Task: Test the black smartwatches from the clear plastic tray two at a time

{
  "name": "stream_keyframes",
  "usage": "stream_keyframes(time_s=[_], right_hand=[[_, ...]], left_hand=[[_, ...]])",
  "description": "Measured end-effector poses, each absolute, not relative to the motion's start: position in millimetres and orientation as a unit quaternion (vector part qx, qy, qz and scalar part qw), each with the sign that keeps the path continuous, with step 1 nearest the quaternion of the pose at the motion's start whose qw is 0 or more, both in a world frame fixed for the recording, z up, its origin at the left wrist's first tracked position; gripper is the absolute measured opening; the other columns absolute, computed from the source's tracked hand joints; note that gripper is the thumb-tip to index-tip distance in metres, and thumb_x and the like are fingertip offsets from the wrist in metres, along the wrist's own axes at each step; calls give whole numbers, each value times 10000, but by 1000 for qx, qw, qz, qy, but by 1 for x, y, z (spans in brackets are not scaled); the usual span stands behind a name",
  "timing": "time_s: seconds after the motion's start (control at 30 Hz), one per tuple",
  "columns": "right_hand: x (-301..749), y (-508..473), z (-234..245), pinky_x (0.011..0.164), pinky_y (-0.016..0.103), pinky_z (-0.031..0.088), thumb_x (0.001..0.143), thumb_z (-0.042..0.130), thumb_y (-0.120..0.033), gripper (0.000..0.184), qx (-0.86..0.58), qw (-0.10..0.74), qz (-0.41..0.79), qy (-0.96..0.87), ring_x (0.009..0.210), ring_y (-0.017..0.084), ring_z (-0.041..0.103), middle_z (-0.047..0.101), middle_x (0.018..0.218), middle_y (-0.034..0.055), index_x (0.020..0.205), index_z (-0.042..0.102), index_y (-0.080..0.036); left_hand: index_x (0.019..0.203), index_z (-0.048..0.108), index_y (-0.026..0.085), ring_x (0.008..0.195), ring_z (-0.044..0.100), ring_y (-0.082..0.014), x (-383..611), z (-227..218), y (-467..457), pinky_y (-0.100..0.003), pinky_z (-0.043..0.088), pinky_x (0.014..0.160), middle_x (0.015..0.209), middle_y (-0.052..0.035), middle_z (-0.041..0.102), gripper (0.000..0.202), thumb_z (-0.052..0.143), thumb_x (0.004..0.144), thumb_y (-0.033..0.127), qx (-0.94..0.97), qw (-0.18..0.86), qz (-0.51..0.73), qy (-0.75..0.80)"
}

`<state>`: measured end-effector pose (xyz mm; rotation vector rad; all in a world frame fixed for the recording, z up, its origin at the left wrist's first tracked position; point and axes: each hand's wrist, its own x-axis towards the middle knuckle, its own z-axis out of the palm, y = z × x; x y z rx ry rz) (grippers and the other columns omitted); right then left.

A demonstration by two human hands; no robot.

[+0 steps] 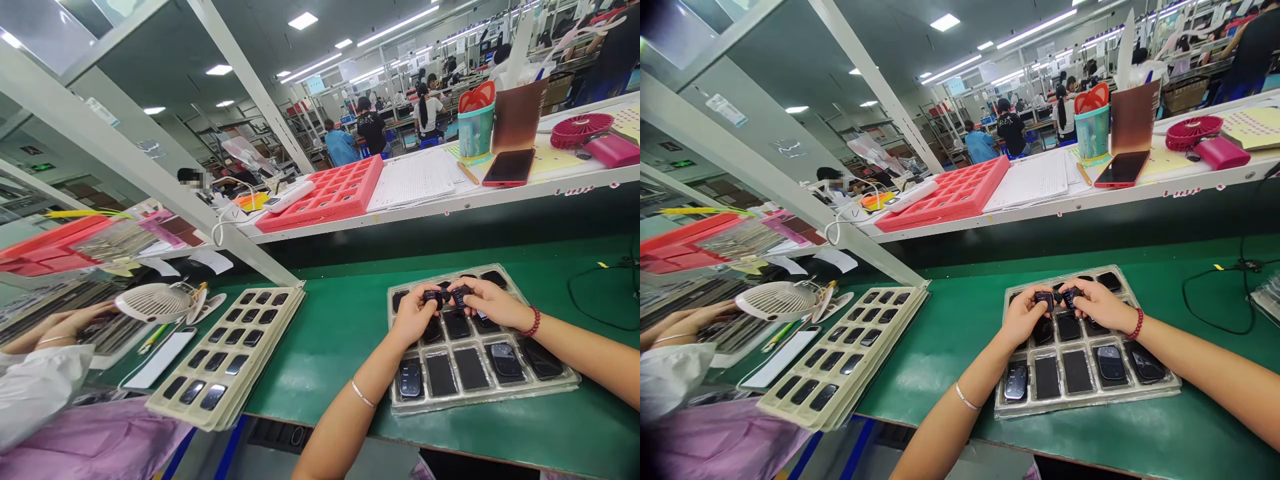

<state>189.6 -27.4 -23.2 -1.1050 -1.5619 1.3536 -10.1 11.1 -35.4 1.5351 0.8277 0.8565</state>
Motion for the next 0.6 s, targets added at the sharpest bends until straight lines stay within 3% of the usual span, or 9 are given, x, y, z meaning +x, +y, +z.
stream_keyframes(time_s=[0.3, 0.47, 0.6], right_hand=[[192, -24, -29, 604, 266, 506, 769, 489, -163, 434, -446, 415, 514, -604, 705, 147, 602, 626, 948, 59, 1200, 509, -200], [190, -28, -24, 614, 277, 505, 755, 481, -145, 435, -435, 406, 510, -621, 710, 144, 603, 607, 1067, 79, 1183, 525, -204], [189, -29, -22, 636, 283, 505, 753, 482, -143, 421, -420, 400, 516, -631, 733, 142, 606, 583, 1146, 85, 1165, 537, -206]], left_hand=[[1089, 558, 170, 740, 611, -136, -11, -34, 11, -269, 522, 710, 931, -46, 633, 394, 547, 706, 76, 654, 542, 379, 368], [1026, 573, 151, 801, 604, -161, -10, -30, 10, -265, 522, 680, 938, -72, 634, 277, 546, 751, 137, 642, 564, 389, 344], [1029, 564, 149, 743, 591, -135, -10, -29, 10, -260, 511, 688, 924, -65, 632, 287, 561, 742, 128, 637, 558, 405, 344]])
